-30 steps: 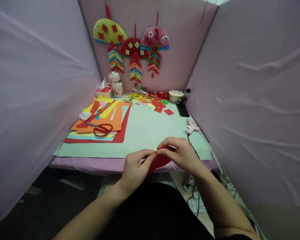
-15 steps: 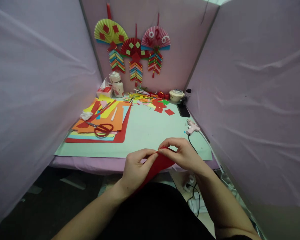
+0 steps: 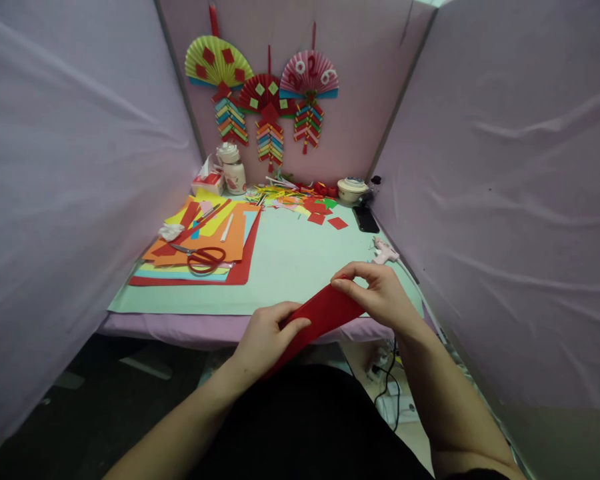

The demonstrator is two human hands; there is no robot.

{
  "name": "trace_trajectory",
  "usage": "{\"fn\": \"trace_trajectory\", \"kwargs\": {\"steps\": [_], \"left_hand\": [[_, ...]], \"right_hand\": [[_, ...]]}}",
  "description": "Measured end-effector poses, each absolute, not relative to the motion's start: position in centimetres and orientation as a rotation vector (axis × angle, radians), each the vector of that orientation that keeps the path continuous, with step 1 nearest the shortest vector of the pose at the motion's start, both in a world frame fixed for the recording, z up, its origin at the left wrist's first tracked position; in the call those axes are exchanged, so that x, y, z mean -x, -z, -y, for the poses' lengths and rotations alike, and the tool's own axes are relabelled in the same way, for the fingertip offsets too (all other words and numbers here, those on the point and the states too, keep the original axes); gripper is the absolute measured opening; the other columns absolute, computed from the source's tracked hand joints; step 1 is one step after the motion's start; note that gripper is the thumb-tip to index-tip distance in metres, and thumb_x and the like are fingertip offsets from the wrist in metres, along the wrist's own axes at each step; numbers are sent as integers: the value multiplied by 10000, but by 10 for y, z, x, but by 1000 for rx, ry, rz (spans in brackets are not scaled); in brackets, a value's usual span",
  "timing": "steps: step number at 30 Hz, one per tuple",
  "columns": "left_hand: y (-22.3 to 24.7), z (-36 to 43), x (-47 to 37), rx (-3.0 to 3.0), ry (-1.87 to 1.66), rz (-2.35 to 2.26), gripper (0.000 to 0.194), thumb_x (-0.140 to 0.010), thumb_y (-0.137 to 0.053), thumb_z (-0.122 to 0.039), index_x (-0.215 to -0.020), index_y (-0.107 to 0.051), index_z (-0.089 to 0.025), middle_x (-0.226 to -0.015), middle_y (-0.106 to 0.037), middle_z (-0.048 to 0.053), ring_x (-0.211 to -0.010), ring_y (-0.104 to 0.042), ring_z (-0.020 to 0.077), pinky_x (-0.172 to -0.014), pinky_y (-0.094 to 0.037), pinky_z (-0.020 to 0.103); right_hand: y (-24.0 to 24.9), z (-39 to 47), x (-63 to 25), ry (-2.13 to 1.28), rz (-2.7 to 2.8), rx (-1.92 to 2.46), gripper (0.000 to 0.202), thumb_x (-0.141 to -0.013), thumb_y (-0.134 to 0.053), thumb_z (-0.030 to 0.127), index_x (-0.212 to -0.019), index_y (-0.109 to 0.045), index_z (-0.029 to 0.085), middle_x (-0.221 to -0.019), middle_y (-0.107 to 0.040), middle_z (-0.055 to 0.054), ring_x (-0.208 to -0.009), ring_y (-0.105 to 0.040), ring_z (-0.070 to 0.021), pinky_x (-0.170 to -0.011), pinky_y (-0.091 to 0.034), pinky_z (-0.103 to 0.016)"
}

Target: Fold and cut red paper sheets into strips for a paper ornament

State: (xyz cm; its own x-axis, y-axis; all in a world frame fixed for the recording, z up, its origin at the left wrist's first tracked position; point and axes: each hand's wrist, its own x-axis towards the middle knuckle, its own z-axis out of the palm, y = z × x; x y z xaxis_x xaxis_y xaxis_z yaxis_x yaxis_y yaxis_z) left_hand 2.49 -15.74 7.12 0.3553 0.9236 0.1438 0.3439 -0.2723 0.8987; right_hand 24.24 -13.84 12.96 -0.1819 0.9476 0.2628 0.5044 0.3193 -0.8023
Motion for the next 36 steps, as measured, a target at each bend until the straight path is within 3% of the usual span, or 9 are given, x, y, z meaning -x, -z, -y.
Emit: {"fn": "trace_trajectory", "kwargs": {"steps": [6, 17, 27, 33, 36], "left_hand": [[-76, 146, -4, -1919, -659, -1109, 167, -836, -593, -306, -876, -730, -219, -834, -736, 11, -742, -637, 178, -658, -440, 251], [-73, 144, 8, -1916, -486, -1058, 205, -833, -571, -330, -841, -719, -189, -783, -711, 3, -698, -601, 154, -625, -407, 234], [-82, 139, 28, -2244, -377, -1373, 187, -878, -554, -306, -831, -722, -238, -741, -710, 3, -690, -621, 165, -592, -367, 242], [-85, 134, 36, -2592, -315, -1650, 206, -925, -508, -290, -905, -709, -244, -803, -730, 33, -749, -668, 211, -553, -346, 263], [-88, 134, 39, -2690, -306, -1723, 183, -912, -517, -225, -953, -694, -243, -815, -729, 27, -749, -676, 216, -537, -350, 264]], "right_hand": [[-121, 133, -252, -856, 1671, 1298, 196, -796, -687, 393, -757, -687, 202, -737, -684, -32, -659, -613, -164, -593, -480, -283], [-105, 125, -277, -844, 1608, 1192, 102, -790, -711, 317, -762, -701, 219, -738, -660, -10, -656, -571, -133, -565, -441, -254], [-94, 119, -286, -757, 1641, 1026, 55, -786, -719, 288, -782, -721, 233, -788, -702, -28, -756, -635, -180, -676, -515, -324], [-93, 117, -279, -407, 1882, 1078, 118, -837, -674, 321, -901, -711, 229, -860, -722, -51, -823, -664, -210, -763, -529, -371], [-102, 121, -264, 53, 2105, 1108, 273, -833, -688, 342, -1084, -671, 236, -1045, -721, -72, -979, -643, -251, -965, -436, -479]]}}
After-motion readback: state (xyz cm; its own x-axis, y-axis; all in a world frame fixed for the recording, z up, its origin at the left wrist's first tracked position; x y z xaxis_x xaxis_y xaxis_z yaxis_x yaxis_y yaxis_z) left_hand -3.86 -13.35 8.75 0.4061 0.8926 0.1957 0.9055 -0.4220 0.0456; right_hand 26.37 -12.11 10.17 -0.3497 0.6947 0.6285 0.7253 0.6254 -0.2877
